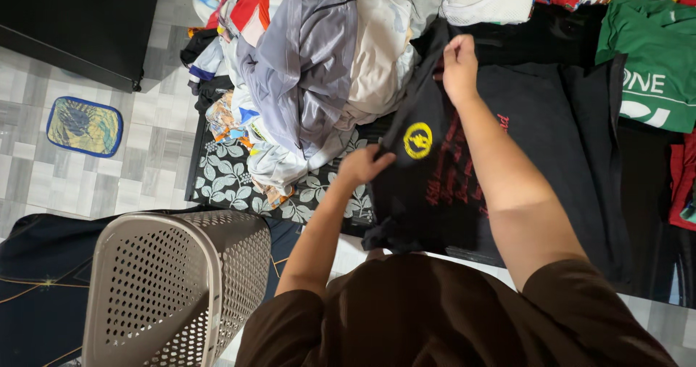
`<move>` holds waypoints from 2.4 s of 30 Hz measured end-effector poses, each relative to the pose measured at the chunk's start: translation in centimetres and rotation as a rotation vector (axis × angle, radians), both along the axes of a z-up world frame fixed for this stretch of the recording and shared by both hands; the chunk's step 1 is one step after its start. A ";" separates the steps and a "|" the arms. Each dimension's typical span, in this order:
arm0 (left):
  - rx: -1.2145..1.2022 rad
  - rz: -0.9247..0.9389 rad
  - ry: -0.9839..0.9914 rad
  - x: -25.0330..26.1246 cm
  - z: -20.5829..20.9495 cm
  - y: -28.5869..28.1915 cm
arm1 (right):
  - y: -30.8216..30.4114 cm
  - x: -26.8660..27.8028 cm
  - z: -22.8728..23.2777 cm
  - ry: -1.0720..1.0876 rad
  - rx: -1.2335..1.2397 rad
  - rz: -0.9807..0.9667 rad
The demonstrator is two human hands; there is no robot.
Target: The person folds a black t-shirt and a grey jersey on a table, smoothing the fabric by hand and placing them into neat stacks alongside other folded garments.
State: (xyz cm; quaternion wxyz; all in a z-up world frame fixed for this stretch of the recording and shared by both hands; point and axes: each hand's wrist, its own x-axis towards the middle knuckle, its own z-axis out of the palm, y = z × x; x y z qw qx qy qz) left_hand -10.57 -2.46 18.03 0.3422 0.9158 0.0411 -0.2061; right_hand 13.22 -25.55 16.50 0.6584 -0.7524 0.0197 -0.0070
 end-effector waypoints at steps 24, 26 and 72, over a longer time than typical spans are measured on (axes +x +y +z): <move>0.042 -0.296 -0.681 -7.9 1.6 -3.6 | -11.5 -19.4 -1.8 -0.246 -0.466 -0.137; -0.023 -0.418 -0.637 -9.5 1.7 -3.6 | -14.5 -22.0 -1.8 -0.278 -0.570 -0.171; 0.257 -0.628 0.000 -15.1 1.1 -3.4 | -43.7 -44.9 -0.5 -0.084 -1.285 -0.127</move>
